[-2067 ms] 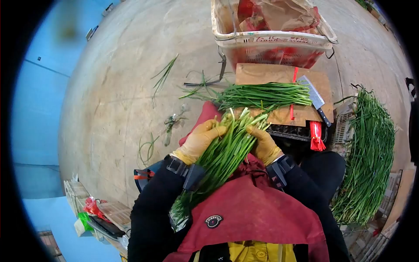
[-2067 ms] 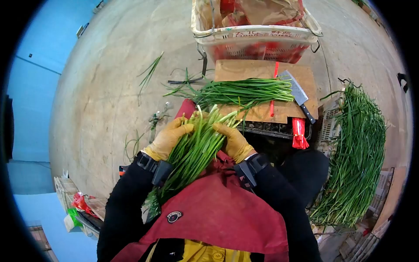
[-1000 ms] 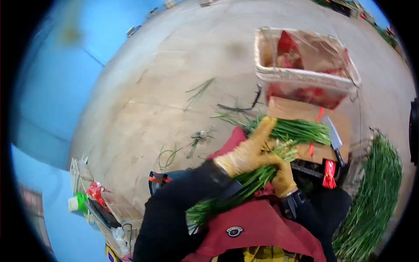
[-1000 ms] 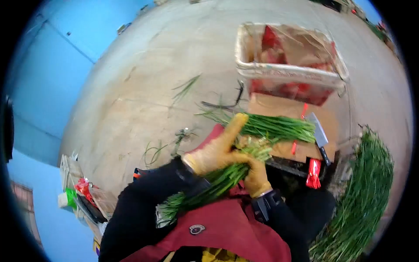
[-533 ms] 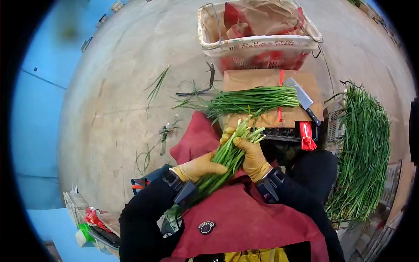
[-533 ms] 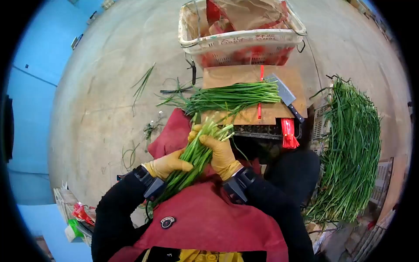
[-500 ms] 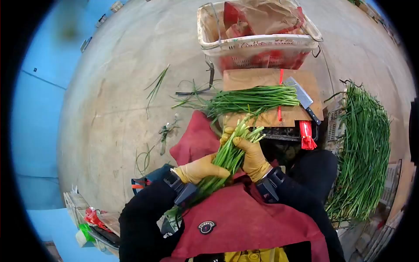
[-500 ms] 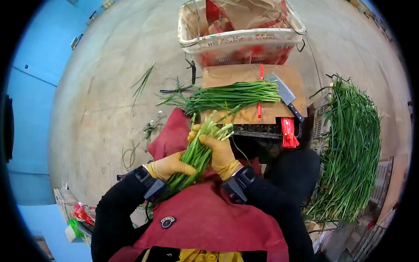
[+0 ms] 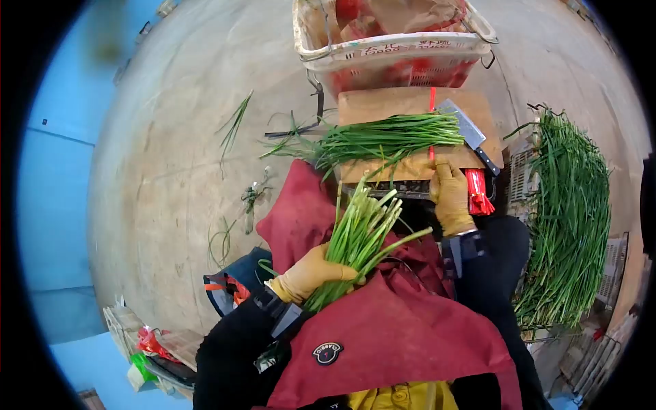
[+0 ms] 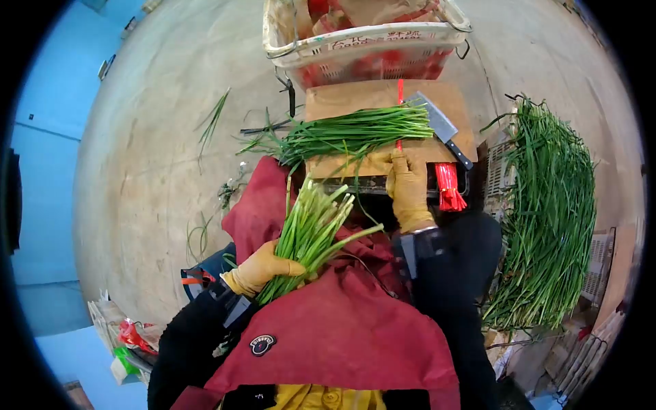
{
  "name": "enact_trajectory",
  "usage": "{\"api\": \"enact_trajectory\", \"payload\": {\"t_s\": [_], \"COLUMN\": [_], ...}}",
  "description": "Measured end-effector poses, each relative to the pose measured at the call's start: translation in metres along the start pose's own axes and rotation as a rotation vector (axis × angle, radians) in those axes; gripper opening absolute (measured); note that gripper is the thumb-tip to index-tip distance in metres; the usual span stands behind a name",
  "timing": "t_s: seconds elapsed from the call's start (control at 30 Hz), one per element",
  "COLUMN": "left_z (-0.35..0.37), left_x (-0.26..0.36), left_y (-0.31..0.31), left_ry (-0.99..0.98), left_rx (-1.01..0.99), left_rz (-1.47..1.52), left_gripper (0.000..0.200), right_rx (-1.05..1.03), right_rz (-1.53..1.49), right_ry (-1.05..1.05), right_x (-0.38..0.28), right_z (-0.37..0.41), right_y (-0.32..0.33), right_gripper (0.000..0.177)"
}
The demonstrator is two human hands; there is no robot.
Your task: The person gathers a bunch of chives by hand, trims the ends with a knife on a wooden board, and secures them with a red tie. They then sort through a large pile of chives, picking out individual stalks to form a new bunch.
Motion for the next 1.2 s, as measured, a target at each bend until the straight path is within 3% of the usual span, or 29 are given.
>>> {"api": "enact_trajectory", "payload": {"t_s": [0.1,0.13,0.2,0.27,0.37,0.5,0.6,0.63,0.73,0.77,0.9,1.0,1.07,1.1,1.13,1.2], "left_z": [-0.003,-0.005,-0.008,-0.009,-0.008,-0.005,-0.006,-0.005,-0.004,-0.003,-0.001,0.003,0.004,0.005,0.007,0.008], "left_x": [-0.004,-0.006,-0.007,-0.013,-0.016,-0.022,-0.022,-0.022,-0.024,-0.026,-0.026,-0.023,-0.023,-0.022,-0.019,-0.016], "left_y": [0.001,0.001,0.002,0.003,0.003,0.008,0.008,0.008,0.007,0.008,0.008,0.009,0.011,0.011,0.010,0.007], "left_ry": [-0.018,-0.028,-0.047,-0.072,-0.189,-0.145,-0.098,-0.088,-0.088,-0.093,-0.112,-0.118,-0.139,-0.144,-0.147,-0.169], "left_rx": [0.032,0.037,0.062,0.102,0.144,0.184,0.222,0.227,0.213,0.207,0.170,0.200,0.238,0.258,0.276,0.296], "left_rz": [0.001,-0.008,0.007,0.068,0.171,0.211,0.182,0.189,0.291,0.341,0.438,0.410,0.351,0.293,0.237,0.188], "left_gripper": [0.046,0.046,0.047,0.047,0.044,0.039,0.037,0.036,0.037,0.037,0.039,0.038,0.036,0.035,0.034,0.032], "right_rx": [-0.152,-0.307,-0.407,-0.434,-0.498,-0.325,-0.619,-0.652,-0.711,-0.635,-0.284,0.130,0.248,0.168,-0.006,-0.596], "right_rz": [0.041,0.306,0.555,0.650,0.448,0.833,0.833,0.890,0.867,0.825,0.614,0.420,0.486,0.463,0.774,1.275], "right_ry": [-0.065,0.145,0.427,0.458,-0.034,0.757,0.859,0.917,0.807,0.869,0.683,0.580,0.634,0.543,0.416,0.188], "right_x": [-0.015,-0.013,-0.029,-0.026,-0.019,-0.042,-0.066,-0.059,-0.050,-0.052,-0.053,-0.067,-0.073,-0.070,-0.075,-0.083], "right_z": [0.019,0.034,0.059,0.062,0.058,0.066,0.065,0.066,0.061,0.060,0.050,0.027,0.021,0.020,0.028,0.058], "right_y": [-0.007,-0.026,-0.046,-0.048,-0.037,-0.039,-0.061,-0.066,-0.064,-0.062,-0.029,0.034,0.082,0.105,0.114,0.097], "right_gripper": [0.023,0.042,0.059,0.063,0.058,0.052,0.050,0.041,0.032,0.022,0.019,0.018,0.017,0.017,0.017,0.022]}}
Point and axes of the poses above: each hand's wrist, its own z-axis away from the middle knuckle, its own y-axis out of the back of the hand, x = y × z, the point moved 2 cm from there along -z, towards the middle knuckle
